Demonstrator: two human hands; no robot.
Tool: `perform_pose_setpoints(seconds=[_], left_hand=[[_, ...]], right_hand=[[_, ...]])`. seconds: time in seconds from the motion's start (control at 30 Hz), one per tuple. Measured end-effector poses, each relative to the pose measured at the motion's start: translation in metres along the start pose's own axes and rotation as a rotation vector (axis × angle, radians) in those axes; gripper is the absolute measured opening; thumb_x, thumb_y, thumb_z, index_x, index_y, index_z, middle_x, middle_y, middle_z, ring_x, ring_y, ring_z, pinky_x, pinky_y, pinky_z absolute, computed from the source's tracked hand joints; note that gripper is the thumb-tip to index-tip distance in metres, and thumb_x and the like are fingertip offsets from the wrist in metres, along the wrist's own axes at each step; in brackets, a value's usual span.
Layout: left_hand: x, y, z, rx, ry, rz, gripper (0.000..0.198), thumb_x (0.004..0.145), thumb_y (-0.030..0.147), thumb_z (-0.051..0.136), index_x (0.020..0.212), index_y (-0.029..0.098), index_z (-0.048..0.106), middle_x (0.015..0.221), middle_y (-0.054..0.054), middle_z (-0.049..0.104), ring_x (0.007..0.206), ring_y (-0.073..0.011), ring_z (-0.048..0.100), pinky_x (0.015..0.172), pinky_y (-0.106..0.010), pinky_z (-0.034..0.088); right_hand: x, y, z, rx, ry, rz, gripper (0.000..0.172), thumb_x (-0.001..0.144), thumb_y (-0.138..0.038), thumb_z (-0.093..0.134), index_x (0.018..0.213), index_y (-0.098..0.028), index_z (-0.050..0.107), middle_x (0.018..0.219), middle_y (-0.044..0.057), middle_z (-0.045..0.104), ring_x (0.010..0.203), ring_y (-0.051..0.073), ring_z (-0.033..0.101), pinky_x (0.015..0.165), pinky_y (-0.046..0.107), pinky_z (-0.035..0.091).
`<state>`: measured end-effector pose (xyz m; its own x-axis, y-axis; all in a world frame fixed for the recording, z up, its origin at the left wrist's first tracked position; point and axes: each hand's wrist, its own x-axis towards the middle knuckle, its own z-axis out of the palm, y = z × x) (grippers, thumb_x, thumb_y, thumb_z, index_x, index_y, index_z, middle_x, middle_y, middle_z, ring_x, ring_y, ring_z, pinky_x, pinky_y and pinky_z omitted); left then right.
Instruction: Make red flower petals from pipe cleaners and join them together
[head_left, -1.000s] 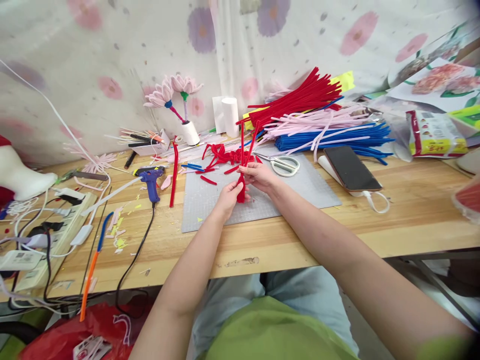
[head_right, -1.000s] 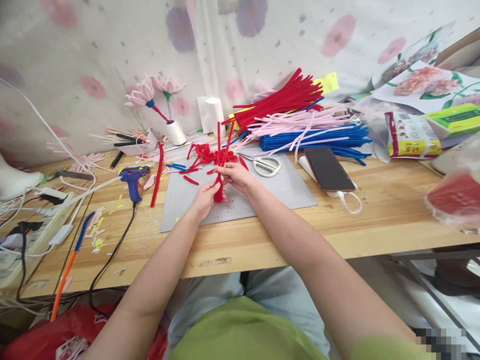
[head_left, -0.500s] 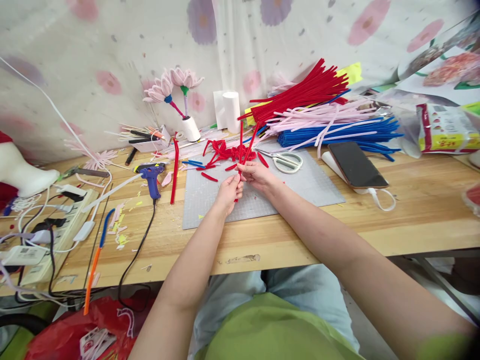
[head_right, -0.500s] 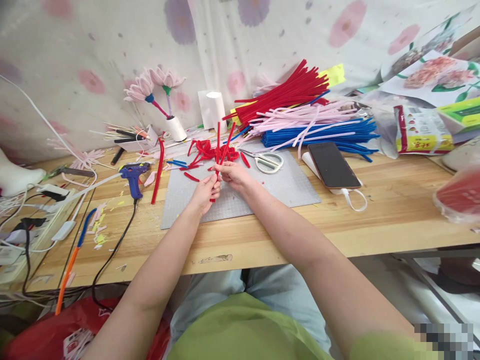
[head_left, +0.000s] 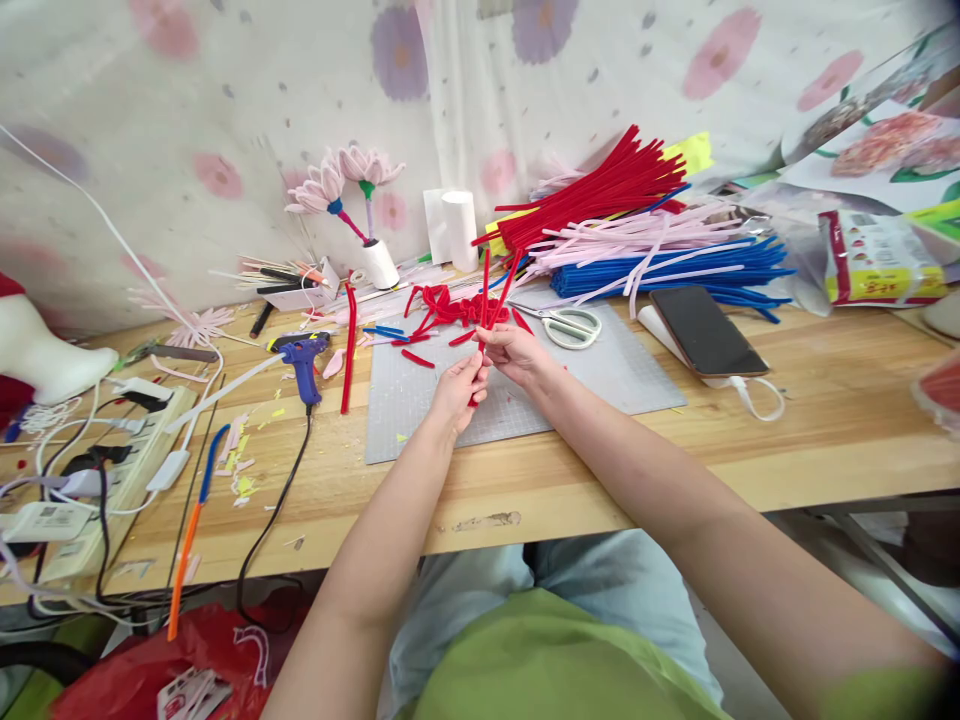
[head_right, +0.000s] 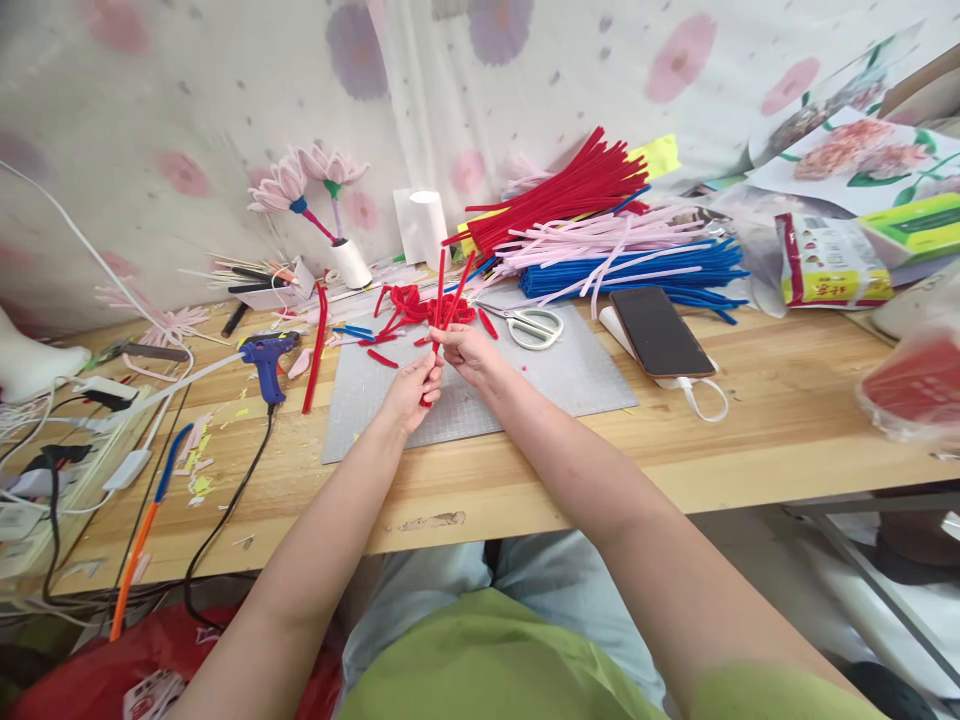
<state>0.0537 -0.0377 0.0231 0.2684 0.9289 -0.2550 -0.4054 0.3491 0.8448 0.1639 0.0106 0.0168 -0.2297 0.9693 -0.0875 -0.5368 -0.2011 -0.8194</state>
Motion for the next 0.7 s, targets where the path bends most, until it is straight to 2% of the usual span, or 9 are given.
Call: perform_pose_setpoints(seconds=[0.13,0.23,0.37,0.47,0.57,0.7], left_hand=[[-0.001,0.002,-0.003,-0.007,-0.035,-0.011,0.02,0.075,0.032,0.062,0.079,0.013,0.059,0.051,0.007,0.037,0.038,0.0003,0.027,0.035,-0.011,0.021],[0.002,0.002,-0.006,0.042,-0.044,-0.026,0.019,0.075,0.032,0.061,0.082,0.014,0.059,0.051,0.007,0.04,0.039,-0.0014,0.032,0.035,-0.013,0.023],[0.007,-0.002,-0.01,0.208,-0.003,0.075,0.016,0.077,0.031,0.058,0.074,0.016,0.056,0.058,0.002,0.053,0.054,-0.0077,0.052,0.047,-0.017,0.039],[0.01,-0.005,-0.011,0.284,-0.002,0.2,0.016,0.079,0.026,0.055,0.067,0.015,0.054,0.06,0.001,0.056,0.06,-0.0082,0.055,0.06,-0.02,0.044],[0.011,-0.006,-0.01,0.236,-0.018,0.233,0.017,0.081,0.024,0.051,0.067,0.015,0.051,0.061,0.002,0.054,0.049,-0.0045,0.046,0.051,-0.017,0.038],[0.01,0.0,-0.011,0.147,-0.029,0.196,0.02,0.084,0.025,0.046,0.067,0.015,0.048,0.052,0.006,0.04,0.037,-0.0012,0.027,0.039,-0.015,0.02]], right_hand=[[0.0,-0.003,-0.002,-0.045,0.007,0.087,0.029,0.052,-0.025,0.078,0.06,-0.012,0.054,0.044,-0.006,0.047,0.037,0.0,0.031,0.036,0.018,0.016],[0.0,-0.005,-0.004,-0.085,0.001,0.097,0.025,0.054,-0.023,0.077,0.062,-0.012,0.057,0.05,-0.003,0.054,0.04,0.001,0.039,0.036,0.017,0.02],[-0.001,-0.003,-0.001,-0.139,-0.076,0.091,0.025,0.057,-0.028,0.075,0.062,-0.013,0.056,0.044,-0.004,0.05,0.035,0.003,0.036,0.033,0.019,0.021],[-0.002,0.0,0.001,-0.165,-0.13,0.096,0.028,0.06,-0.033,0.074,0.063,-0.015,0.054,0.039,-0.006,0.044,0.031,0.005,0.031,0.031,0.02,0.018],[-0.001,0.001,0.004,-0.166,-0.149,0.071,0.029,0.06,-0.035,0.073,0.066,-0.014,0.054,0.043,-0.005,0.048,0.034,0.005,0.034,0.034,0.02,0.022],[0.001,0.001,0.007,-0.144,-0.099,0.024,0.029,0.056,-0.034,0.075,0.066,-0.013,0.057,0.05,-0.005,0.048,0.041,0.003,0.035,0.038,0.018,0.023]])
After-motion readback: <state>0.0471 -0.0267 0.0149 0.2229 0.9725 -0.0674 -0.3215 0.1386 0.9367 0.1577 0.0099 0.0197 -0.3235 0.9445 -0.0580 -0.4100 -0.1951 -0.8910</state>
